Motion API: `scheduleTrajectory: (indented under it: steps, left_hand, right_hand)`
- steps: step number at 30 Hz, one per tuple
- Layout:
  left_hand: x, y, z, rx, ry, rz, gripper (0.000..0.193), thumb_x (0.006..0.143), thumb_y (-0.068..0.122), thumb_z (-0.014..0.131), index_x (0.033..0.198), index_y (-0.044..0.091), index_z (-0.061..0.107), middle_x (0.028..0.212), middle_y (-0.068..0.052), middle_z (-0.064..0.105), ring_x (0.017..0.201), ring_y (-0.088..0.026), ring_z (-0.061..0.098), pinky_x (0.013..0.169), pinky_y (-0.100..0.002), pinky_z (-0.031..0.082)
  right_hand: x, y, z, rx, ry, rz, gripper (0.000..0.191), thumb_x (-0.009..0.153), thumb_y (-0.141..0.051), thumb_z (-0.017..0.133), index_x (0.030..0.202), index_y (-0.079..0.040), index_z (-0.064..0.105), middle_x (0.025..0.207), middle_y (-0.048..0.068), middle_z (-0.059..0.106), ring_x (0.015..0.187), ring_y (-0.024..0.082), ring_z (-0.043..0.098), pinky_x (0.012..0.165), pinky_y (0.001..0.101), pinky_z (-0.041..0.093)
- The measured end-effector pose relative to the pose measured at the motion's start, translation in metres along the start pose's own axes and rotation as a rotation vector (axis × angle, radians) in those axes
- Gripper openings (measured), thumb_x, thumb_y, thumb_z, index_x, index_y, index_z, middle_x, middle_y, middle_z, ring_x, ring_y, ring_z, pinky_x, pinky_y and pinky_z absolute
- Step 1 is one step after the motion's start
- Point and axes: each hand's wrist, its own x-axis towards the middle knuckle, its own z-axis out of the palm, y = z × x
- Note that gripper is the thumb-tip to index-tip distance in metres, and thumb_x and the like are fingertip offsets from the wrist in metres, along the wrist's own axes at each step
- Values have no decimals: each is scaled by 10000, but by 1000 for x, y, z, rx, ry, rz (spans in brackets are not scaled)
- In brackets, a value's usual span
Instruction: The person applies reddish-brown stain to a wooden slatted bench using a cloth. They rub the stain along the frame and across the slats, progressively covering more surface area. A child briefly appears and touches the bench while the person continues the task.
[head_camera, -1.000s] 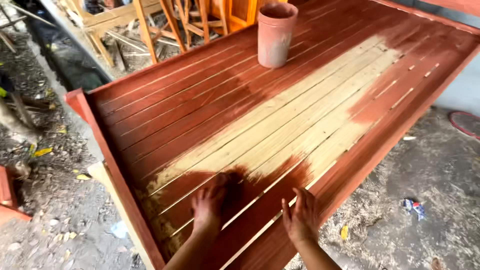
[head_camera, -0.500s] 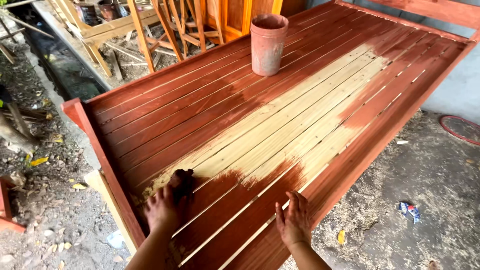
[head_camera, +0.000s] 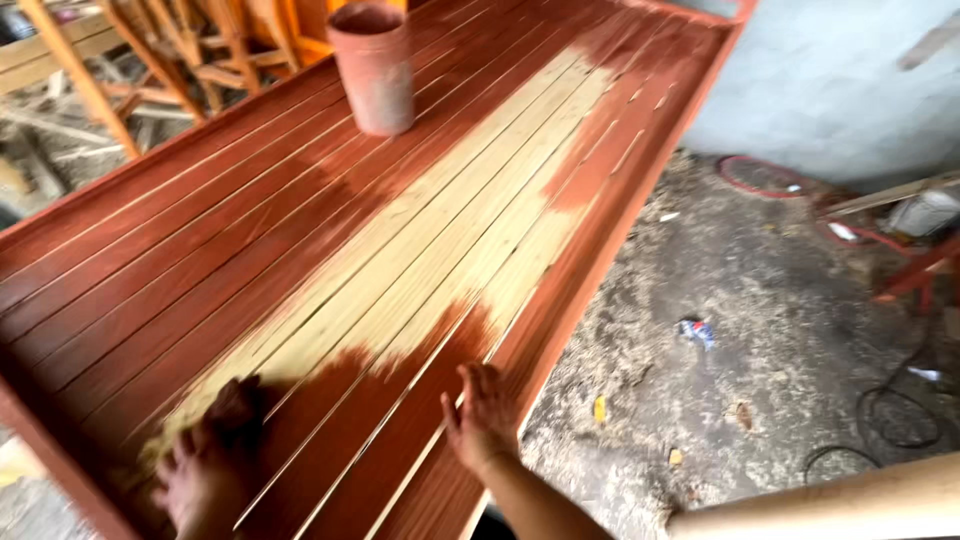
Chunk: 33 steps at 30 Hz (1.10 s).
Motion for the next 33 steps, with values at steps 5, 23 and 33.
scheduleTrajectory:
  steps: [5,23,33]
  left_hand:
    - [-9,36,13,-68,22,-88,676,879,478,642,1495,295,432,1579,-94,367,1394,-434,381,991,-621,471]
    - [-97,196,-43,-182,-172,654,606,896,466,637,1460,274,528,1671,-172,233,1524,-435,206,1159,-647,193]
    - [-102,106,10,-203,-166,816,546,885,255,561,1421,155,575,1604,-88,401,1529,-328,277,1203,-480,225]
  right_hand:
    - [1,3,0,22,83,-54,582,1045,-463,407,1430,-27,385,1474,188,399,1430,328,340,1208,468,278]
    - [6,3,7,0,81,-28,430,1002,-309,473,1356,-64,456,1388,153,459,1383,333,384,1190,466,293]
    - [2,6,6,67,161,-66,404,1010,-288,496,1335,-47,484,1362,165,508,1342,330,445,1172,476,355]
